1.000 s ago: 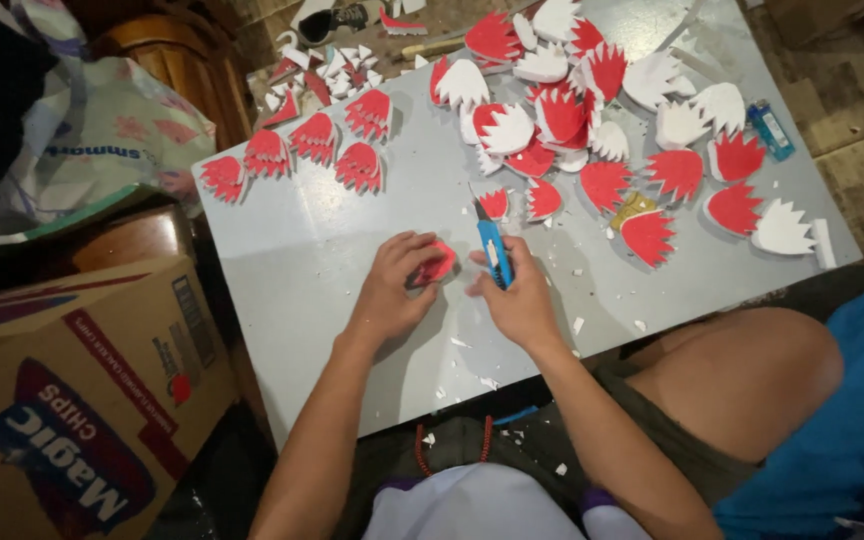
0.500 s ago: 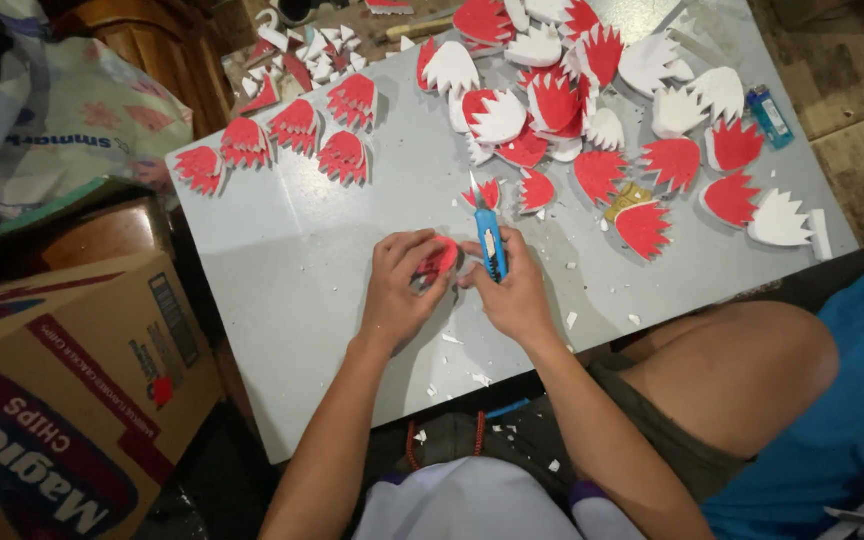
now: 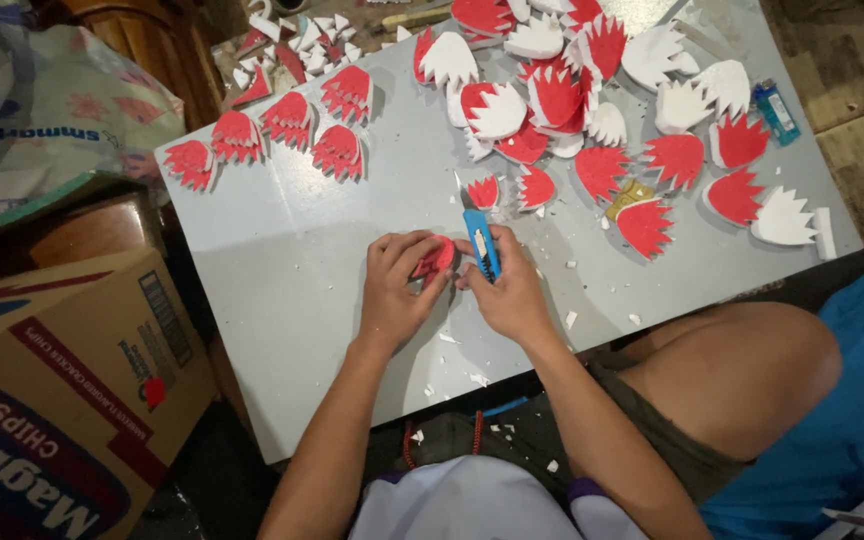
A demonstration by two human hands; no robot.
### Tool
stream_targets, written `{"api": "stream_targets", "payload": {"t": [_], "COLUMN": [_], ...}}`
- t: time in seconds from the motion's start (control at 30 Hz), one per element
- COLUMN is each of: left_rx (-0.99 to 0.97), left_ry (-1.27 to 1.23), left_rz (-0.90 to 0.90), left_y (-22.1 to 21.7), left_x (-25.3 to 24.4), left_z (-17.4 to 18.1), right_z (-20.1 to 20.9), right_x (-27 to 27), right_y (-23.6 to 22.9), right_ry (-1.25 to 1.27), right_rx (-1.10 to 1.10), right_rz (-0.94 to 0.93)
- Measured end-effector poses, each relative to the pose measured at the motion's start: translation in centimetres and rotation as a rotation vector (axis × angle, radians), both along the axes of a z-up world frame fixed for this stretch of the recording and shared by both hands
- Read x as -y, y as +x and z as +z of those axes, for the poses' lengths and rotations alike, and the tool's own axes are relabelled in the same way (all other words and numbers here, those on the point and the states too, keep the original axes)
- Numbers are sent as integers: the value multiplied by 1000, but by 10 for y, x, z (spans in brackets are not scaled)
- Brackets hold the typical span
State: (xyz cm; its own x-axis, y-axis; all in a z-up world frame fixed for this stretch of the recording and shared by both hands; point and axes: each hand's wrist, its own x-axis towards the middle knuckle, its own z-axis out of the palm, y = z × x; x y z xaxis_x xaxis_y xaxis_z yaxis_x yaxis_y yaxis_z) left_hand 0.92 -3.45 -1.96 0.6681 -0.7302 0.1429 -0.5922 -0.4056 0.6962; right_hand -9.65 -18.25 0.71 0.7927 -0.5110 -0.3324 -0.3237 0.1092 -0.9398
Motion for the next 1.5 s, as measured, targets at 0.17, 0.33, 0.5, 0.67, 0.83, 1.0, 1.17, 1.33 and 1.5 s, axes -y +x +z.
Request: {"api": "stream_targets", "payload": {"t": [0.17,0.33,0.5,0.67,0.83,1.0,1.17,1.33,1.5], "left_rx": [23,-19,-44,10,20,73,44,118,79], "left_ry": [6,50,80,93,118,102,90,80,98], "left_rz": [15,-4,-7,-10,-5,-15,-11,-31,-33], "left_y": [-3,-1,0,-1,-2,-2,-3,-1,-1], "left_x": [0,1,2,2,3,0,1,0,-2], "left_z": [-3,2,6,1,1,-9,1,-9,-8], "right_z": [-6,-3,-9,-3,0,36,9,-8,-7], "right_x": [2,3,6,4,3,-7,-34,-41,-39], "right_y": [0,-1,-1,1,-9,-30,-52,-60,-59], "right_ry": [44,67,89,63,25,-415,-681,-857,-840], "right_rx": [2,-9,-32,-30,-64,-130,-288,-199,-198], "right_rz": [2,-6,23,-5,-111,67,149,122,152]}}
